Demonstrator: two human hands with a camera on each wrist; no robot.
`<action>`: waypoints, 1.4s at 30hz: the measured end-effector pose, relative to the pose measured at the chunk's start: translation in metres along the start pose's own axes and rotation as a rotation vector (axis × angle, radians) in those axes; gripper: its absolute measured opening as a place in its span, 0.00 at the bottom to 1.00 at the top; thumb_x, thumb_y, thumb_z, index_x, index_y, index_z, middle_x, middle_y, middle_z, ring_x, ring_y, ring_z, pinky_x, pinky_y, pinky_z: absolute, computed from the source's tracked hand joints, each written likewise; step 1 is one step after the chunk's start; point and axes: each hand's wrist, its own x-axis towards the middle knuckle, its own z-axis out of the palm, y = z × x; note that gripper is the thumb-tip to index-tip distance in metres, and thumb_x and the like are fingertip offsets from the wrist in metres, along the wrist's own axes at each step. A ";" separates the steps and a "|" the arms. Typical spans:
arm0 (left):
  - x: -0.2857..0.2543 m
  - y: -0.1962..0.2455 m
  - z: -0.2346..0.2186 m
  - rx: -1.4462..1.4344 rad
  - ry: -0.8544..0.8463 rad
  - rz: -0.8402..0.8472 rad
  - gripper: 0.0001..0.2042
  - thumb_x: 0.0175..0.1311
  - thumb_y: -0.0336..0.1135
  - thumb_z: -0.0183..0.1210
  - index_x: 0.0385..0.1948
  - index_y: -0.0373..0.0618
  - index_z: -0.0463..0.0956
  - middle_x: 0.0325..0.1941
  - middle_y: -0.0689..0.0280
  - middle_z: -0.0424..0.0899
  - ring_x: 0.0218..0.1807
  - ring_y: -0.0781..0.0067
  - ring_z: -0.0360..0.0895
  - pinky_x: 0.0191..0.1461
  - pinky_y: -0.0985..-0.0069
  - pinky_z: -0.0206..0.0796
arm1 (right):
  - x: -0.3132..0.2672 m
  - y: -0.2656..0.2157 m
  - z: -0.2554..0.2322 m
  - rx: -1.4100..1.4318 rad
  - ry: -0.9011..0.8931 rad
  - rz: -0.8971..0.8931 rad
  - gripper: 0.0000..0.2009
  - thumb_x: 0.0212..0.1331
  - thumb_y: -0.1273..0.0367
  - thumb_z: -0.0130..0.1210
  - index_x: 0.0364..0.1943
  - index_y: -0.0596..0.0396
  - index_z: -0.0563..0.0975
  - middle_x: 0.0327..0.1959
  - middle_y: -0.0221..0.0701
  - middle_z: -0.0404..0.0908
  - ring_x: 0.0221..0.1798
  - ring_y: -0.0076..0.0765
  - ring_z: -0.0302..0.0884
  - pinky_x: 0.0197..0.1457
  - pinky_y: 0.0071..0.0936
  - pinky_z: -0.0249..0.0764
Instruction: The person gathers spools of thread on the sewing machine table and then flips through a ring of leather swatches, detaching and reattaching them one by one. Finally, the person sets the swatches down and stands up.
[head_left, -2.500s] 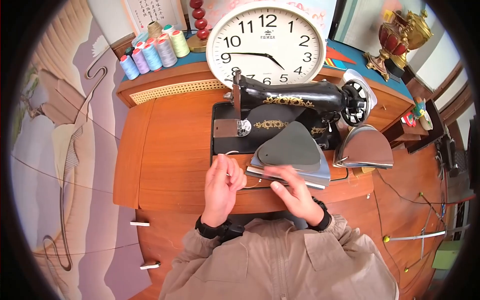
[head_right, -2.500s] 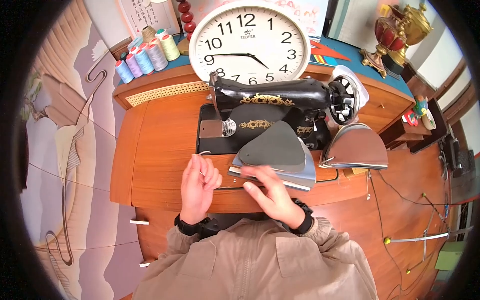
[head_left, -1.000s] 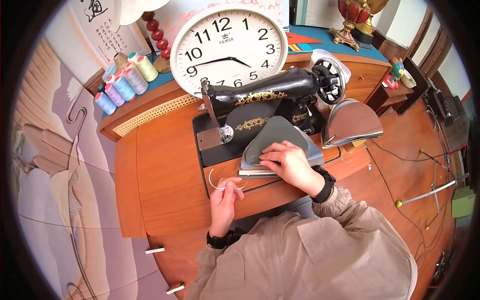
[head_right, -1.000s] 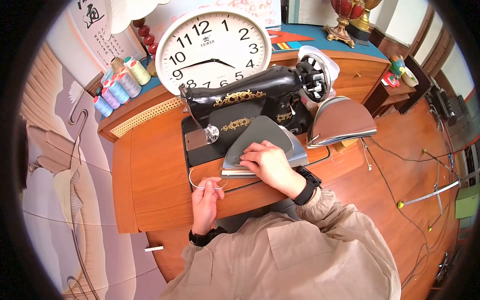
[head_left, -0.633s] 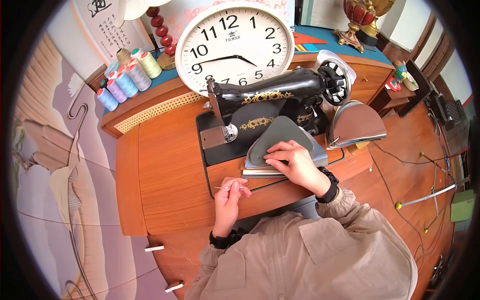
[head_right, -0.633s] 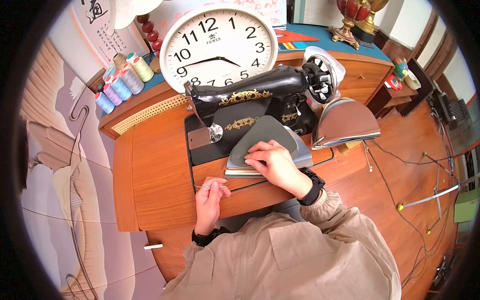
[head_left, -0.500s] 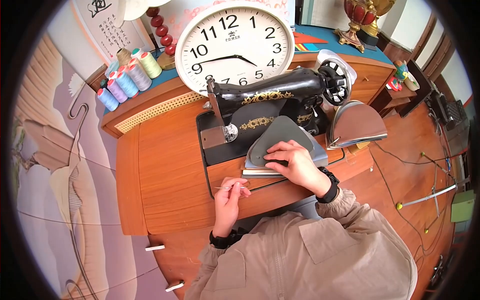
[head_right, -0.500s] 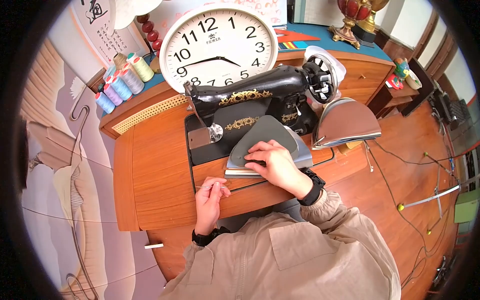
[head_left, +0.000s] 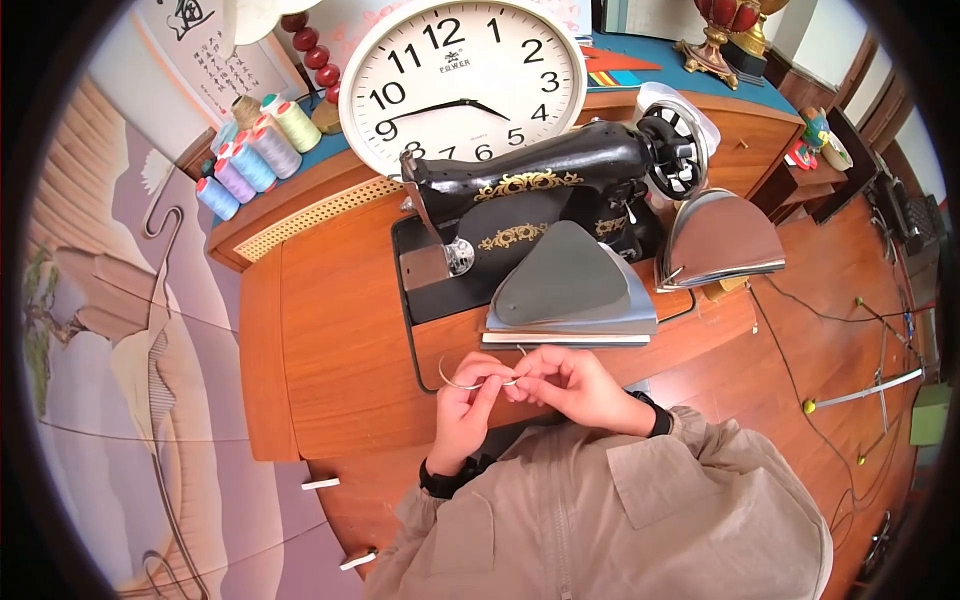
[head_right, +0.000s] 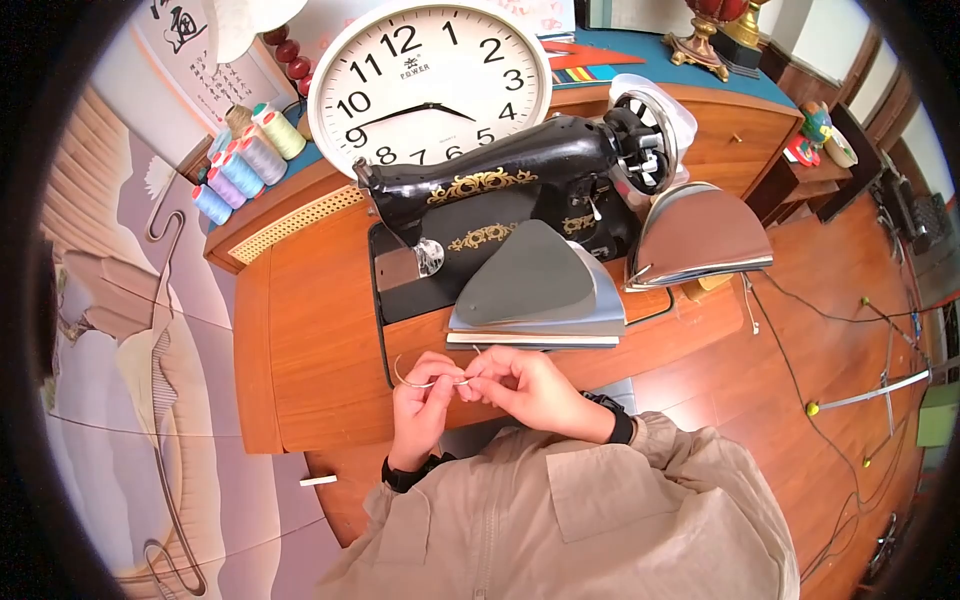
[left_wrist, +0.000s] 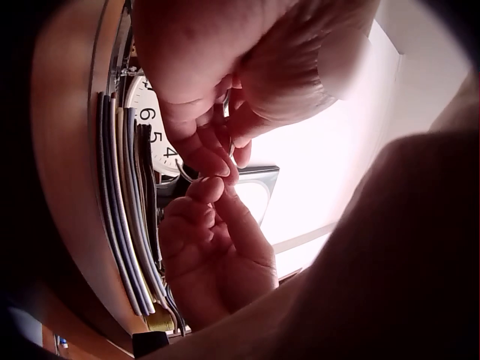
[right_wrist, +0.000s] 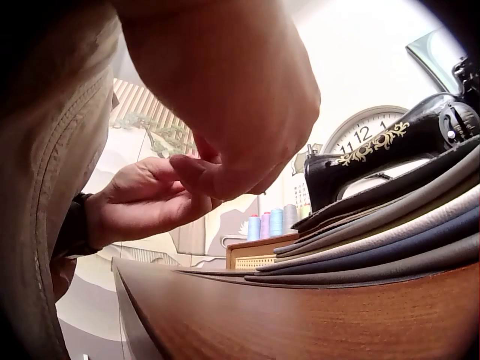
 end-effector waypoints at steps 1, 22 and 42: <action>0.001 -0.001 0.001 -0.014 0.008 0.003 0.06 0.71 0.24 0.49 0.41 0.36 0.75 0.41 0.62 0.72 0.38 0.74 0.77 0.45 0.78 0.70 | 0.000 0.001 -0.001 0.001 -0.002 0.000 0.09 0.65 0.73 0.55 0.45 0.64 0.76 0.34 0.31 0.83 0.35 0.18 0.78 0.38 0.20 0.74; 0.004 -0.028 -0.019 -0.339 0.297 -0.054 0.13 0.78 0.38 0.40 0.36 0.39 0.69 0.29 0.64 0.74 0.30 0.73 0.76 0.39 0.74 0.72 | 0.034 -0.017 -0.029 -1.154 0.239 -0.576 0.11 0.51 0.75 0.61 0.40 0.60 0.80 0.43 0.36 0.82 0.48 0.44 0.77 0.51 0.35 0.75; 0.002 -0.025 -0.014 -0.160 0.255 -0.062 0.13 0.77 0.36 0.41 0.33 0.39 0.69 0.30 0.66 0.71 0.29 0.76 0.72 0.39 0.73 0.70 | 0.053 -0.027 -0.030 -1.194 0.200 -0.454 0.05 0.50 0.74 0.63 0.32 0.54 0.83 0.34 0.29 0.82 0.36 0.40 0.75 0.42 0.32 0.74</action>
